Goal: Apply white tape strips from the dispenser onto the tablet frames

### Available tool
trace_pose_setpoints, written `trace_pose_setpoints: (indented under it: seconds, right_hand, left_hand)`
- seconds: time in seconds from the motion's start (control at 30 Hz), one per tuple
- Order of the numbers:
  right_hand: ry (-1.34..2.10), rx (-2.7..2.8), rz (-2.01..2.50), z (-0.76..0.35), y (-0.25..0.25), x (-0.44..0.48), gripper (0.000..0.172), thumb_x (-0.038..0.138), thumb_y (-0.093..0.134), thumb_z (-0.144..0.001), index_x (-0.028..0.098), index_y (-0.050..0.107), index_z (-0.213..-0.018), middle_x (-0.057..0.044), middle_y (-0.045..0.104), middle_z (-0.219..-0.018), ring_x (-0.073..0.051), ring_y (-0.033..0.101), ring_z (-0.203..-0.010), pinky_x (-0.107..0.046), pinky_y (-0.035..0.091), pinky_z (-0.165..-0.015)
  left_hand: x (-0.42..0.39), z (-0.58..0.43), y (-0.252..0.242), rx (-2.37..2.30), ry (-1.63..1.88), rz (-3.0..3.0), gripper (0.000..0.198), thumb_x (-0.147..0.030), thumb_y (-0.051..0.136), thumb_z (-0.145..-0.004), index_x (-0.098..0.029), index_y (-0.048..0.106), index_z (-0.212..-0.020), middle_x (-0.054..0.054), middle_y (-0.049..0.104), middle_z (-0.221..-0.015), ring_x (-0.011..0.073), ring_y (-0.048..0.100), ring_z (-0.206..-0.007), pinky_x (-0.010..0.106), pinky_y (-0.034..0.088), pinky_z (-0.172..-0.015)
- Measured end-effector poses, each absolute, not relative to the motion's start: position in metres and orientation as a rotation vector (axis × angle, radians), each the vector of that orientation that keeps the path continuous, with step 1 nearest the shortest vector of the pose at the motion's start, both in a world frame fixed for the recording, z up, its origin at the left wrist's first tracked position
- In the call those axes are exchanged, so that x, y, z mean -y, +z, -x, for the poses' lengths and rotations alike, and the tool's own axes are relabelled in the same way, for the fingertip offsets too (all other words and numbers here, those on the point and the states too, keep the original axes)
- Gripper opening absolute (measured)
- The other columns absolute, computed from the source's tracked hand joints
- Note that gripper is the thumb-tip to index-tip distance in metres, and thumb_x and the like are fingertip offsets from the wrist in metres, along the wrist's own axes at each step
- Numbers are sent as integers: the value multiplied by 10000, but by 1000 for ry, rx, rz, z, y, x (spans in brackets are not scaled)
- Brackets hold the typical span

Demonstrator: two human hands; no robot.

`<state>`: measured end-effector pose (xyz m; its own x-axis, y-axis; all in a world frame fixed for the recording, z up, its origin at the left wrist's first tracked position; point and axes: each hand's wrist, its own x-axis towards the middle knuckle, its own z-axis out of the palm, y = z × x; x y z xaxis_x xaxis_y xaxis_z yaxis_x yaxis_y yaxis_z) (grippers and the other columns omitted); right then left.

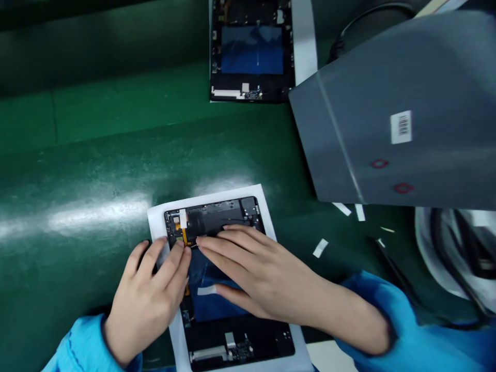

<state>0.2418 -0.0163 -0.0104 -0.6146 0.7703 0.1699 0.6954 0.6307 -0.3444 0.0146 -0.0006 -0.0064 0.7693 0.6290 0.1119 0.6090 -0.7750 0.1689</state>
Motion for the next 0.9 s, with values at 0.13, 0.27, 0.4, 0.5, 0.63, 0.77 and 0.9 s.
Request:
trace_pose_setpoints:
  seconds: [0.13,0.27,0.4,0.5,0.63,0.77,0.9]
  right_hand:
    - [337,2568,1175,-240,-10,14,425,324,490,-932,36,587,-1229,-122,629,-1251,-269,545,-1081,-425,448,-974]
    - [318,2571,1164,-234,-10,5,437,322,513,-912,27,579,-1228,-136,618,-1255,-283,548,-1064,-435,458,-963]
    - [345,2591,1149,-234,-9,-5,430,317,519,-902,33,581,-1218,-147,625,-1224,-285,557,-1048,-439,478,-941]
    - [371,2559,1153,-241,-4,-6,367,298,490,-926,66,605,-1186,-136,644,-1189,-273,566,-1039,-426,508,-891]
    - [326,2546,1117,-247,-2,1,306,292,476,-946,117,654,-1122,-102,665,-1187,-259,577,-1042,-423,515,-887]
    - [279,2582,1094,-244,-8,10,319,267,459,-953,92,661,-1127,-83,673,-1195,-256,584,-1034,-423,506,-903]
    - [257,2584,1094,-239,-10,7,324,238,438,-956,72,662,-1122,-88,684,-1164,-236,583,-1000,-404,501,-915]
  left_hand:
    - [1,-14,-6,-992,241,-2872,323,-205,488,-939,-117,624,-1218,68,660,-1227,316,532,-1123,489,399,-962]
    - [3,-15,-7,-1011,202,-2884,348,-197,475,-938,-116,603,-1251,74,649,-1245,324,525,-1138,493,397,-959]
    - [4,-17,-6,-1042,181,-2869,358,-203,458,-942,-114,595,-1260,76,651,-1238,320,523,-1136,497,389,-956]
    - [5,-20,-5,-1063,173,-2859,358,-212,451,-948,-114,596,-1260,72,656,-1224,309,525,-1129,488,387,-955]
    - [5,-21,-4,-1068,150,-2847,362,-222,449,-951,-123,594,-1268,66,648,-1240,310,512,-1150,483,381,-960]
    - [6,-19,-4,-1051,145,-2850,365,-231,460,-950,-128,591,-1274,63,647,-1240,308,511,-1152,475,387,-960]
    - [7,-16,-5,-1019,131,-2879,368,-219,491,-932,-138,592,-1277,67,637,-1260,313,510,-1168,477,399,-965]
